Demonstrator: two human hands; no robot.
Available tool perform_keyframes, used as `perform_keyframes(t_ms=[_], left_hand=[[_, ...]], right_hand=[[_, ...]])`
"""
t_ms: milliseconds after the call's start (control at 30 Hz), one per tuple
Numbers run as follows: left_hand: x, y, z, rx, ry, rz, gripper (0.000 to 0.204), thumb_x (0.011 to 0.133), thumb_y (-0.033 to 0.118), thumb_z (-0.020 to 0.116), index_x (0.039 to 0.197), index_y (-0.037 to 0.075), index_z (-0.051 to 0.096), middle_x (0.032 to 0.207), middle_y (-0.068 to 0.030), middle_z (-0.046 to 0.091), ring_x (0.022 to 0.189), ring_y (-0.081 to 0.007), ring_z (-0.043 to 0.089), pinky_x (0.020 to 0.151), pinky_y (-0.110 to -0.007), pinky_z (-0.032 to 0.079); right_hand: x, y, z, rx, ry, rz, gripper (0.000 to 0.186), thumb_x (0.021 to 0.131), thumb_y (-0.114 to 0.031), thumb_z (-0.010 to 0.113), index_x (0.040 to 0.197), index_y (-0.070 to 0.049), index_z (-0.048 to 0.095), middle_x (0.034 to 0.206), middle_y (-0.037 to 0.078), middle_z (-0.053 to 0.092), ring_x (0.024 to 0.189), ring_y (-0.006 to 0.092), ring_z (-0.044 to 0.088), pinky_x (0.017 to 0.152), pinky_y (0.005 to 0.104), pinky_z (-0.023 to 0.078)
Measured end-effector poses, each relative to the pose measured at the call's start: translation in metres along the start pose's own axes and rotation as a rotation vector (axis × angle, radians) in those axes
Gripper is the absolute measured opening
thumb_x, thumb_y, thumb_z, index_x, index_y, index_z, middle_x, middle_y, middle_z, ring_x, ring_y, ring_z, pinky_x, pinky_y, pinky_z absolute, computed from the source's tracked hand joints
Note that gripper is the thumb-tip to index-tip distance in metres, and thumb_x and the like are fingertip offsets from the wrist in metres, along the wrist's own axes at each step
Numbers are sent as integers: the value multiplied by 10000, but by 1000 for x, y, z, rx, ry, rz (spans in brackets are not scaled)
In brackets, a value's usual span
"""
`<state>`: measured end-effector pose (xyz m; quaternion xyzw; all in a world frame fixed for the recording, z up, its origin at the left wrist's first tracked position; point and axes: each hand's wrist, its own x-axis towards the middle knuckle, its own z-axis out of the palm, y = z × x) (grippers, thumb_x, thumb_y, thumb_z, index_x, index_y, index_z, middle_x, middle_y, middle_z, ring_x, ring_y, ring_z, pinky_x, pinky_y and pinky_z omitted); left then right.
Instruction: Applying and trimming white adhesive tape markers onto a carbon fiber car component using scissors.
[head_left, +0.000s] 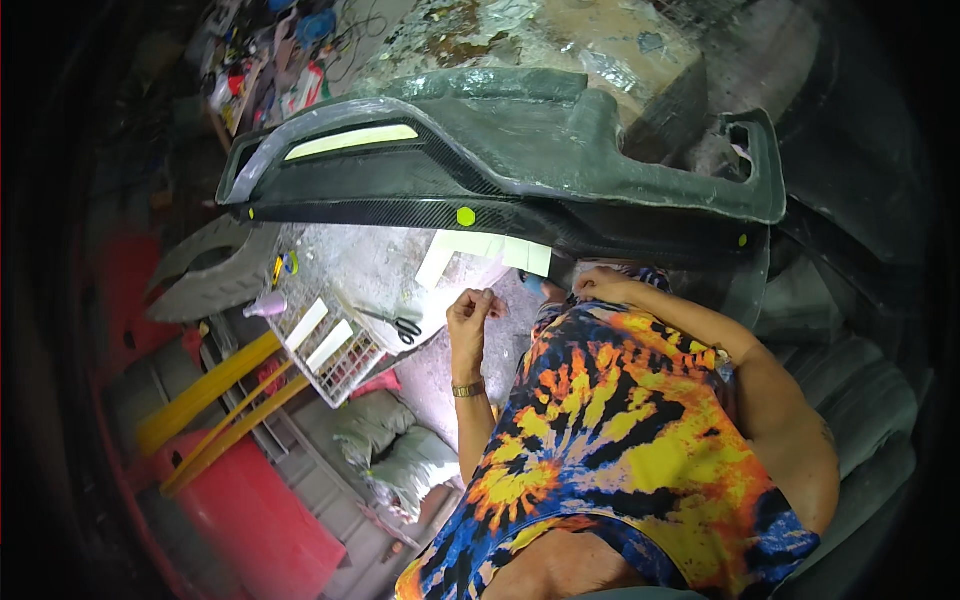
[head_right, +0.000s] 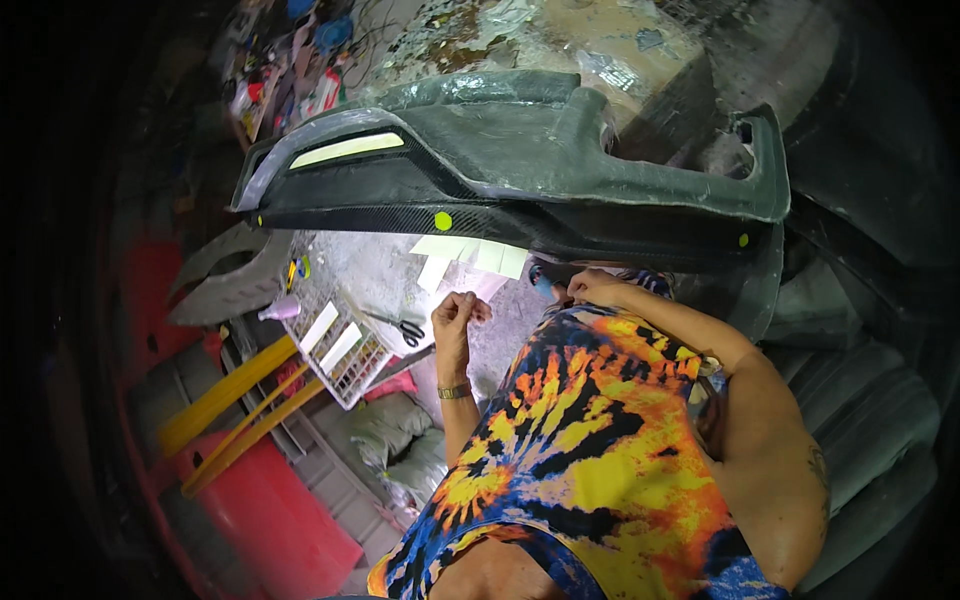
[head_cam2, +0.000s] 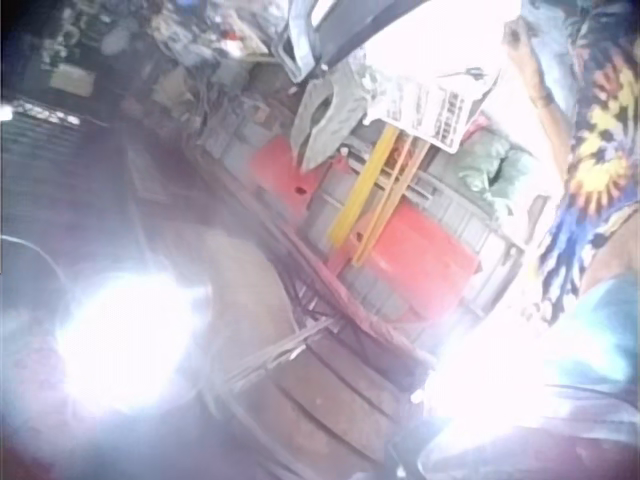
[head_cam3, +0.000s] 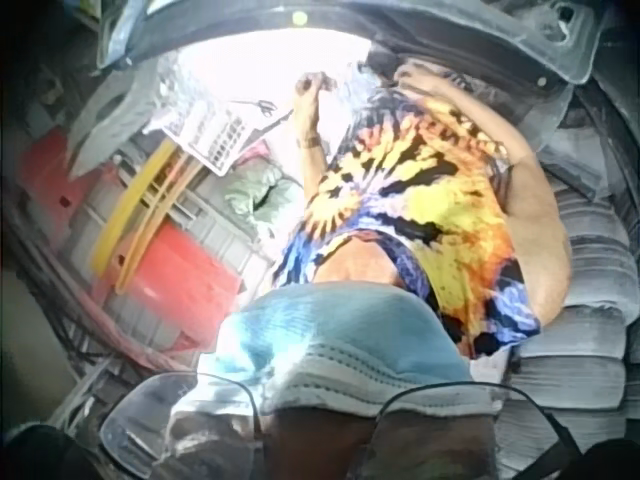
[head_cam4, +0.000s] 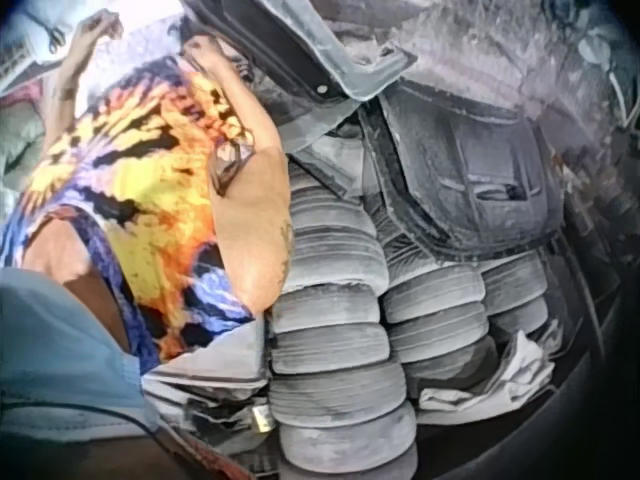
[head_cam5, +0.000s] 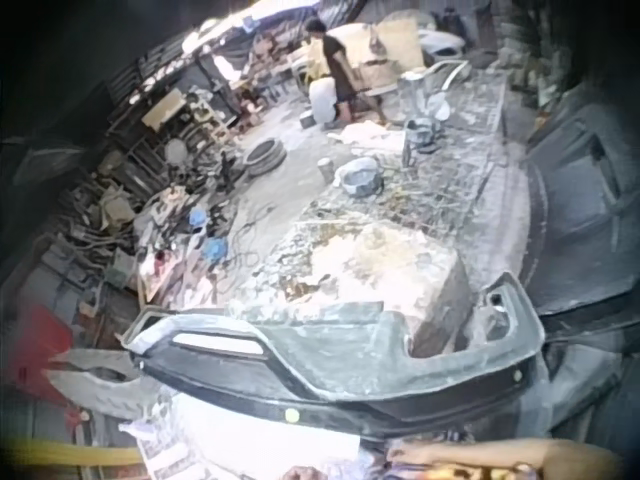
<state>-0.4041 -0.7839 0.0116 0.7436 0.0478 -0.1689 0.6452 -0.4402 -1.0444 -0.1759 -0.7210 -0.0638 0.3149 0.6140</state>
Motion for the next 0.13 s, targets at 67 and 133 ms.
perform_keyframes(t_ms=[67, 133], left_hand=[[1, -7, 13, 8, -89, -37, 270, 965, 200, 614, 746, 45, 579, 735, -110, 682, 654, -151, 635, 609, -266, 466], [7, -18, 27, 38, -229, -35, 252, 967, 222, 615, 821, 18, 633, 771, -111, 697, 647, -173, 639, 629, -273, 475]], right_hand=[[-5, 14, -6, 72, 50, 62, 178, 914, -168, 607, 976, -24, 692, 878, 98, 702, 765, 185, 652, 740, 322, 527], [-3, 52, -3, 338, 154, 155, 208, 949, -200, 598, 1086, -66, 677, 945, 89, 706, 821, 213, 671, 790, 334, 545]])
